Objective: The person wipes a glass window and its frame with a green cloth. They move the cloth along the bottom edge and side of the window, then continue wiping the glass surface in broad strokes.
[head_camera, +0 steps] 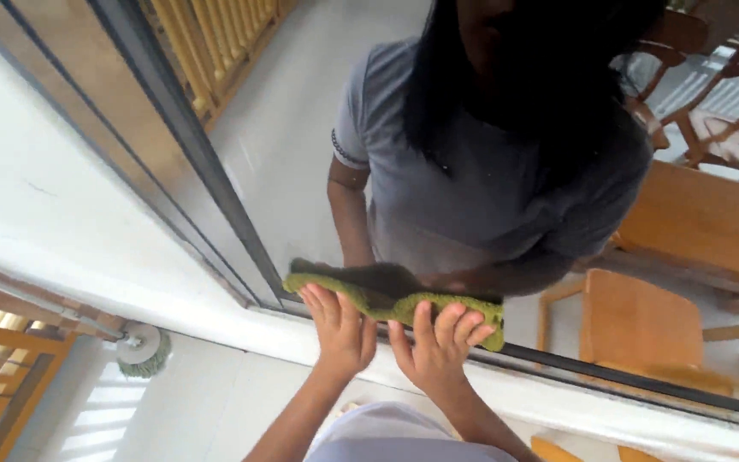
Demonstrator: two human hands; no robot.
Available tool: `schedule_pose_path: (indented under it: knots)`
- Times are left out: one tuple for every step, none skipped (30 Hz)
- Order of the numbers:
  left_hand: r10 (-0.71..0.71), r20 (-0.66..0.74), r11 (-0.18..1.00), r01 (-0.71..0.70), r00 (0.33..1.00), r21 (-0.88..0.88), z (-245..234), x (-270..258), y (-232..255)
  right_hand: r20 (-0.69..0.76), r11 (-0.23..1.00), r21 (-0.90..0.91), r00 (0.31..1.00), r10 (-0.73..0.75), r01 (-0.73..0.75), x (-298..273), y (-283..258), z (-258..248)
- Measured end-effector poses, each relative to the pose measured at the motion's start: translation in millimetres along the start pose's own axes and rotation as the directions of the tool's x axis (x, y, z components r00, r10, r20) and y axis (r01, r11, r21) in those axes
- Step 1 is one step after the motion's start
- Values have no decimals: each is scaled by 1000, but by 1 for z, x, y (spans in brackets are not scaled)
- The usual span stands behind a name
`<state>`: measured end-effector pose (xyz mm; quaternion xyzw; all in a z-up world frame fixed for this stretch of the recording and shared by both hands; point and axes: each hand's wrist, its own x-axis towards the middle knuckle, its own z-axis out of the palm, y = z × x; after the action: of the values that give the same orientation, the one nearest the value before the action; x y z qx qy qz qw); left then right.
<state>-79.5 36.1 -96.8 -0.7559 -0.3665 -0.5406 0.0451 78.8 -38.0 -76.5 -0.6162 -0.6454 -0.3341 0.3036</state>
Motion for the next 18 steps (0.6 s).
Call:
schedule_pose_path:
  knots:
    - [11, 2, 1000, -11, 1000, -23, 1, -1, 2, 6, 1000, -17, 1000, 5, -5, -6, 3, 3]
    - [22, 5, 999, -22, 1000, -46, 1, -2, 5, 11, 999, -34, 1000, 10, -9, -12, 6, 6]
    - [22, -2, 999, -22, 1000, -37, 2, 4, 4, 5, 1000, -26, 1000, 4, -4, -8, 5, 7]
    - [42, -31, 998, -43, 999, -35, 4, 9, 3, -13, 1000, -7, 1000, 2, -2, -5, 4, 8]
    - [62, -56, 997, -65, 996, -42, 6, 13, 5, -26, 1000, 5, 1000, 4, -4, -4, 4, 7]
    - [63, -58, 997, -65, 996, -42, 4, 19, 6, -28, 1000, 5, 1000, 3, -3, -1, 2, 3]
    - [72, -78, 997, -75, 994, -26, 3, 28, 6, -16, 1000, 19, 1000, 22, -21, 4, 1, 1]
    - [82, -97, 996, -84, 992, -10, 2, 36, 6, -3, 999, 32, 999, 40, -40, 9, -1, -2]
    - [82, -98, 997, -83, 992, -8, -2, 49, 13, -3, 999, 34, 999, 39, -39, 18, -1, -10]
    - [108, -138, 994, -109, 985, 0, -6, 63, 19, 18, 993, 77, 996, 87, -89, 26, -2, -18]
    - [125, -172, 992, -125, 977, 10, -12, 72, 27, 52, 983, 121, 990, 134, -139, 32, -4, -28]
    - [117, -165, 993, -116, 979, 13, -14, 76, 36, 63, 982, 126, 989, 132, -139, 44, -3, -42]
    - [104, -161, 994, -109, 981, -18, -16, 82, 44, 12, 969, 154, 981, 194, -193, 56, -2, -54]
    - [92, -157, 994, -100, 983, -49, -17, 87, 53, -37, 952, 185, 966, 256, -245, 69, 0, -66]
    - [91, -153, 994, -100, 984, -50, -9, 82, 56, -34, 951, 185, 965, 259, -248, 71, 6, -71]
    - [107, -129, 994, -110, 986, -21, -1, 76, 59, -69, 952, 171, 961, 267, -253, 73, 14, -76]
    - [125, -101, 992, -125, 987, 0, 8, 70, 64, -105, 953, 150, 954, 281, -264, 73, 22, -82]
    - [127, -93, 992, -128, 988, -10, 17, 60, 62, -102, 951, 142, 952, 289, -274, 65, 28, -77]
